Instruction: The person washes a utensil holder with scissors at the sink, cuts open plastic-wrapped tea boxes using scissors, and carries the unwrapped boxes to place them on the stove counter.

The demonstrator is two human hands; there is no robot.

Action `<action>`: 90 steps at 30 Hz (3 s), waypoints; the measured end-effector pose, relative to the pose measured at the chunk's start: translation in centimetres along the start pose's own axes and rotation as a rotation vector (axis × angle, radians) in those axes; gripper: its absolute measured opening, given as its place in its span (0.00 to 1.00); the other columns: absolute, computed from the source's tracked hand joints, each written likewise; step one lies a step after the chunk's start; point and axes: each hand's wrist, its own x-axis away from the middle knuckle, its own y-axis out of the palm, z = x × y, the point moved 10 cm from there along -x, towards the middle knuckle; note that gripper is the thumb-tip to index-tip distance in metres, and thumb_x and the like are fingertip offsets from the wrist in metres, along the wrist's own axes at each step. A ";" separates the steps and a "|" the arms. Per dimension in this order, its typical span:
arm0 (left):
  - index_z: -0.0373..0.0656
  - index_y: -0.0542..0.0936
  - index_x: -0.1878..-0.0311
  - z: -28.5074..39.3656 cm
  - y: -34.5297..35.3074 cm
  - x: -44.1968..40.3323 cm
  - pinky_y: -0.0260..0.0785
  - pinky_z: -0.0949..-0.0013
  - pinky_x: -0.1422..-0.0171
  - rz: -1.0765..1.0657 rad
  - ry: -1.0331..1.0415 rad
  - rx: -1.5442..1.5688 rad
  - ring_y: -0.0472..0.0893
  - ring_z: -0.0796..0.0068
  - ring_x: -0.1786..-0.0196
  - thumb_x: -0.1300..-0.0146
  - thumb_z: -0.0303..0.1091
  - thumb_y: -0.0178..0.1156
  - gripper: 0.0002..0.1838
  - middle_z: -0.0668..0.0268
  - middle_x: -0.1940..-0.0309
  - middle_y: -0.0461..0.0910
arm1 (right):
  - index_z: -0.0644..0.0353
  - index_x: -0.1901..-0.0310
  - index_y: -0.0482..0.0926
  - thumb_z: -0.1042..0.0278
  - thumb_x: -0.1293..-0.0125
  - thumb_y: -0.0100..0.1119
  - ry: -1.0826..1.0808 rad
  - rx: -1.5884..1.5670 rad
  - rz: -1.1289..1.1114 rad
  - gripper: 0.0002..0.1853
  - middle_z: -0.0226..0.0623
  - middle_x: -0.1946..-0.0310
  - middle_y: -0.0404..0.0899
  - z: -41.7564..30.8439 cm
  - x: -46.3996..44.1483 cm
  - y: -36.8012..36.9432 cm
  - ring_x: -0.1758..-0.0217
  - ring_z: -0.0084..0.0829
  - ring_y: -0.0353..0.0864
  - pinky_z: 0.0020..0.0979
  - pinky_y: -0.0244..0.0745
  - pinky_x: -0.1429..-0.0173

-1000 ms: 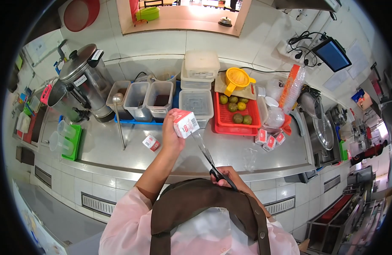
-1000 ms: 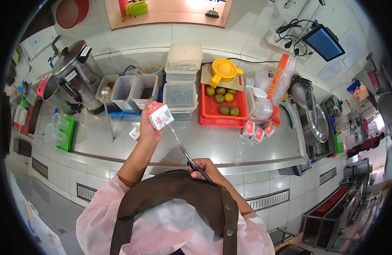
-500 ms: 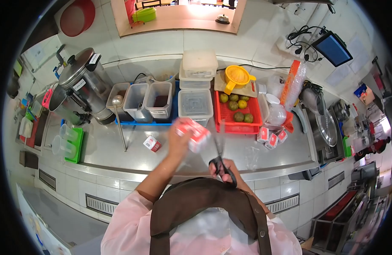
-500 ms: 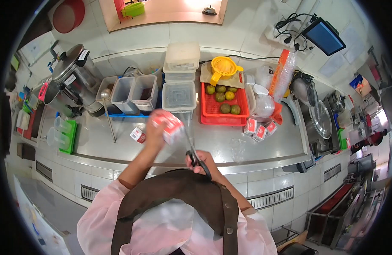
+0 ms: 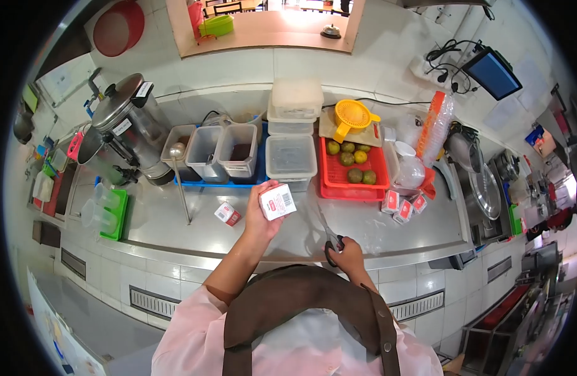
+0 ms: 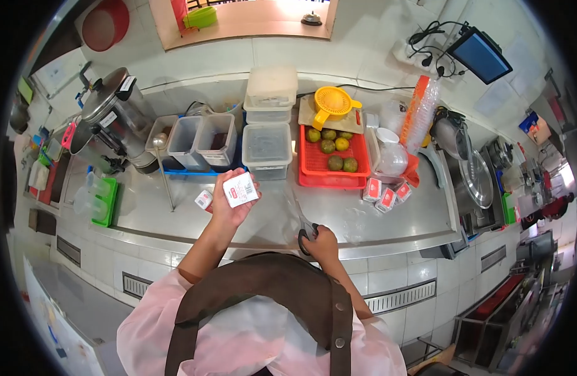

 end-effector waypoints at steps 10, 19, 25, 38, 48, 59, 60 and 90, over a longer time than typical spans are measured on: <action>0.42 0.72 0.53 0.5 1.9 1.9 0.73 0.67 0.53 -0.040 0.316 -0.310 0.79 0.70 0.59 0.35 0.36 0.52 0.11 0.62 0.62 0.77 | 0.68 0.53 0.74 0.74 0.48 0.69 -0.380 -0.455 0.190 0.21 0.45 0.55 0.75 -3.6 0.4 -1.5 0.54 0.39 0.77 0.34 0.74 0.51; 0.39 0.72 0.56 1.0 3.2 3.1 0.69 0.76 0.54 -0.020 0.619 -0.681 0.74 0.82 0.59 0.35 0.26 0.56 0.06 0.67 0.61 0.75 | 0.65 0.58 0.75 0.78 0.37 0.60 -0.291 -1.060 -0.095 0.07 0.31 0.60 0.72 -13.1 -0.4 -3.0 0.56 0.20 0.72 0.23 0.70 0.51; 0.40 0.73 0.57 0.1 1.3 2.7 0.69 0.77 0.57 0.043 0.564 -0.668 0.74 0.84 0.61 0.35 0.27 0.57 0.06 0.68 0.63 0.75 | 0.65 0.60 0.74 0.79 0.36 0.59 -0.333 -1.052 -0.072 0.05 0.30 0.60 0.73 -13.0 -0.5 -2.7 0.58 0.17 0.72 0.19 0.69 0.54; 0.39 0.73 0.58 -0.8 1.1 2.2 0.68 0.77 0.57 0.027 0.538 -0.759 0.74 0.83 0.61 0.34 0.27 0.57 0.05 0.68 0.63 0.76 | 0.63 0.60 0.77 0.73 0.33 0.58 -0.110 -1.118 -0.213 0.04 0.24 0.67 0.75 -11.3 -1.4 -0.7 0.65 0.12 0.71 0.16 0.66 0.60; 0.38 0.74 0.59 -0.8 0.3 1.5 0.69 0.75 0.55 0.048 0.578 -0.784 0.75 0.80 0.61 0.35 0.27 0.55 0.05 0.66 0.64 0.77 | 0.61 0.58 0.76 0.74 0.33 0.57 -0.056 -1.188 -0.145 0.04 0.27 0.64 0.76 -11.2 -0.8 -1.3 0.63 0.14 0.73 0.20 0.71 0.66; 0.38 0.73 0.54 -1.8 0.1 2.0 0.69 0.63 0.47 -0.144 0.810 -0.948 0.75 0.65 0.54 0.41 0.39 0.62 0.18 0.60 0.57 0.75 | 0.53 0.70 0.75 0.68 0.47 0.70 0.069 -1.212 -0.172 0.11 0.23 0.74 0.75 -8.6 -1.5 1.5 0.74 0.15 0.72 0.19 0.64 0.76; 0.38 0.73 0.54 -1.7 1.6 3.2 0.69 0.63 0.48 -0.116 0.830 -0.956 0.74 0.66 0.55 0.41 0.40 0.61 0.17 0.61 0.59 0.73 | 0.52 0.72 0.73 0.68 0.47 0.71 0.085 -1.212 -0.165 0.12 0.22 0.76 0.74 -9.0 -1.2 1.3 0.76 0.15 0.70 0.19 0.61 0.76; 0.46 0.76 0.55 -6.5 1.7 -0.5 0.72 0.68 0.64 0.089 -0.193 -0.261 0.80 0.72 0.66 0.33 0.59 0.51 0.24 0.67 0.68 0.79 | 0.64 0.68 0.81 0.81 0.46 0.63 -0.717 -0.524 0.290 0.04 0.40 0.66 0.81 -16.5 2.0 -10.3 0.62 0.32 0.79 0.27 0.72 0.57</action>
